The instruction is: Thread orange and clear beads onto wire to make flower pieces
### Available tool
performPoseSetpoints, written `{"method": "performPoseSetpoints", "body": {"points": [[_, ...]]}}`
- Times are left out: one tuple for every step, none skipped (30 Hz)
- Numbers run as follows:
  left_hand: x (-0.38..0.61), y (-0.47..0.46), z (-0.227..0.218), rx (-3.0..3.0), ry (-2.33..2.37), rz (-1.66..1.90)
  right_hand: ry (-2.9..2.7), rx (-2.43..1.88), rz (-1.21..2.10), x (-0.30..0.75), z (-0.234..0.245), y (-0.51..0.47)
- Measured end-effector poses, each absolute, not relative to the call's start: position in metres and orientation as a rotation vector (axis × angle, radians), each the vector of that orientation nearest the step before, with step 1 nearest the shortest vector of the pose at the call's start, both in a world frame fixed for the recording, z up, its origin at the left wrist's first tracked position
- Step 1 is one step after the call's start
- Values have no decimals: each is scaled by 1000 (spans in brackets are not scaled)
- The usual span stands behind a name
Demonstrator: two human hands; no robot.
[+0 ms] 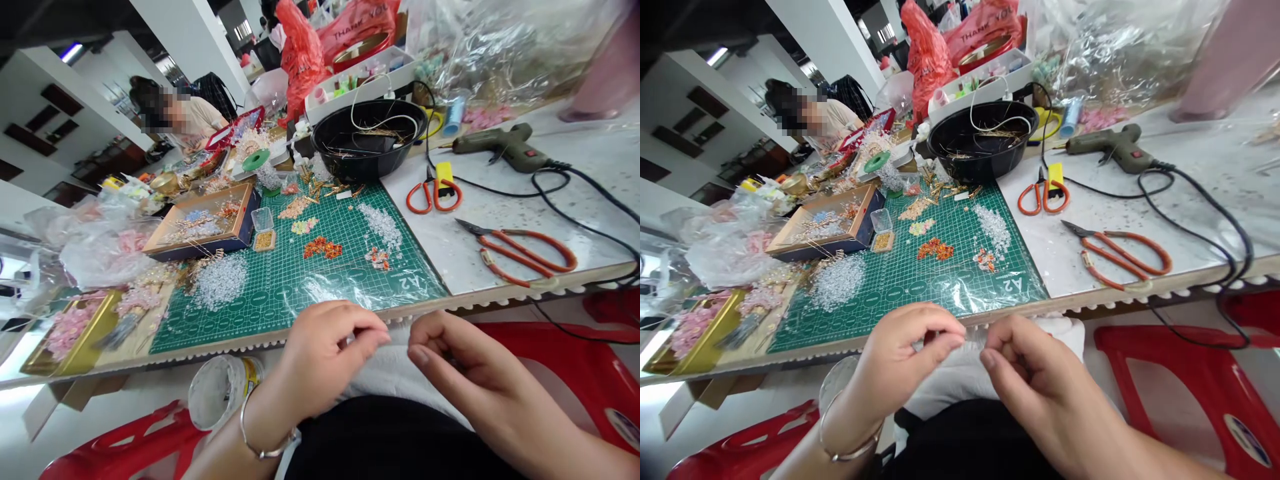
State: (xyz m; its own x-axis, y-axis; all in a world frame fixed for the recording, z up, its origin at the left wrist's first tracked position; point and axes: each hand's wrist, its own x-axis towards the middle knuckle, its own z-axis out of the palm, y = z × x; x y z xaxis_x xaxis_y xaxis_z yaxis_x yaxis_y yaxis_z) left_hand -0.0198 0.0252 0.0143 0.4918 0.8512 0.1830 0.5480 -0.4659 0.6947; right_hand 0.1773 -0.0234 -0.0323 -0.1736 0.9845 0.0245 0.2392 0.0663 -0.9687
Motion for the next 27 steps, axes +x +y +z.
{"method": "performPoseSetpoints", "body": {"points": [[-24, 35, 12, 2168, 1229, 707, -1529, -1266, 1157, 178, -31, -23], [-28, 46, 9, 2178, 1347, 711, -1525, -1267, 1145, 178, -30, -23], [-33, 59, 4, 2198, 1494, 717, -1529, -1266, 1139, 179, -30, -23], [-38, 73, -2, 2253, 1651, 696, -1539, -1268, 1139, 179, -29, -23], [-42, 86, -9, 2337, 1767, 635, -1552, -1266, 1142, 179, -29, -23], [-45, 98, -16, 2368, 1798, 609, -1566, -1266, 1146, 179, -29, -24], [-48, 109, -23, 2396, 1813, 587, -1579, -1266, 1148, 178, -29, -24], [-49, 118, -30, 2417, 1815, 570, -1590, -1269, 1144, 178, -30, -24], [-49, 125, -35, 2426, 1804, 565, -1597, -1273, 1141, 177, -31, -24], [-49, 129, -40, 2434, 1795, 563, -1600, -1279, 1142, 176, -31, -23], [-48, 132, -44, 2436, 1785, 566, -1598, -1282, 1147, 176, -32, -23], [-47, 134, -45, 2432, 1774, 576, -1591, -1280, 1157, 175, -33, -23], [-47, 134, -46, 2421, 1763, 594, -1580, -1275, 1169, 175, -34, -22], [-46, 133, -44, 2404, 1753, 622, -1569, -1270, 1177, 175, -34, -22], [-46, 131, -41, 2381, 1747, 659, -1560, -1270, 1177, 175, -34, -21], [-45, 128, -37, 2366, 1749, 696, -1552, -1271, 1158, 175, -34, -21], [-45, 122, -31, 2324, 1737, 752, -1550, -1270, 1129, 175, -33, -20], [-43, 115, -25, 2232, 1699, 831, -1552, -1263, 1087, 175, -32, -19], [-40, 106, -20, 2097, 1631, 908, -1557, -1250, 1032, 176, -31, -18], [-36, 96, -15, 1852, 1498, 1000, -1565, -1236, 966, 176, -30, -17], [-31, 85, -11, 1568, 1340, 1040, -1577, -1227, 895, 176, -28, -16], [-26, 74, -8, 1296, 1193, 1017, -1594, -1219, 824, 176, -27, -16], [-20, 63, -7, 1061, 1071, 961, -1613, -1218, 758, 176, -27, -15], [-15, 53, -6, 869, 980, 897, -1639, -1218, 700, 177, -26, -15], [-10, 44, -7, 714, 913, 847, -1667, -1217, 653, 177, -26, -15], [-6, 37, -9, 597, 869, 808, -1699, -1208, 612, 177, -25, -16], [-3, 32, -10, 513, 841, 789, -1731, -1201, 583, 176, -25, -16]]}}
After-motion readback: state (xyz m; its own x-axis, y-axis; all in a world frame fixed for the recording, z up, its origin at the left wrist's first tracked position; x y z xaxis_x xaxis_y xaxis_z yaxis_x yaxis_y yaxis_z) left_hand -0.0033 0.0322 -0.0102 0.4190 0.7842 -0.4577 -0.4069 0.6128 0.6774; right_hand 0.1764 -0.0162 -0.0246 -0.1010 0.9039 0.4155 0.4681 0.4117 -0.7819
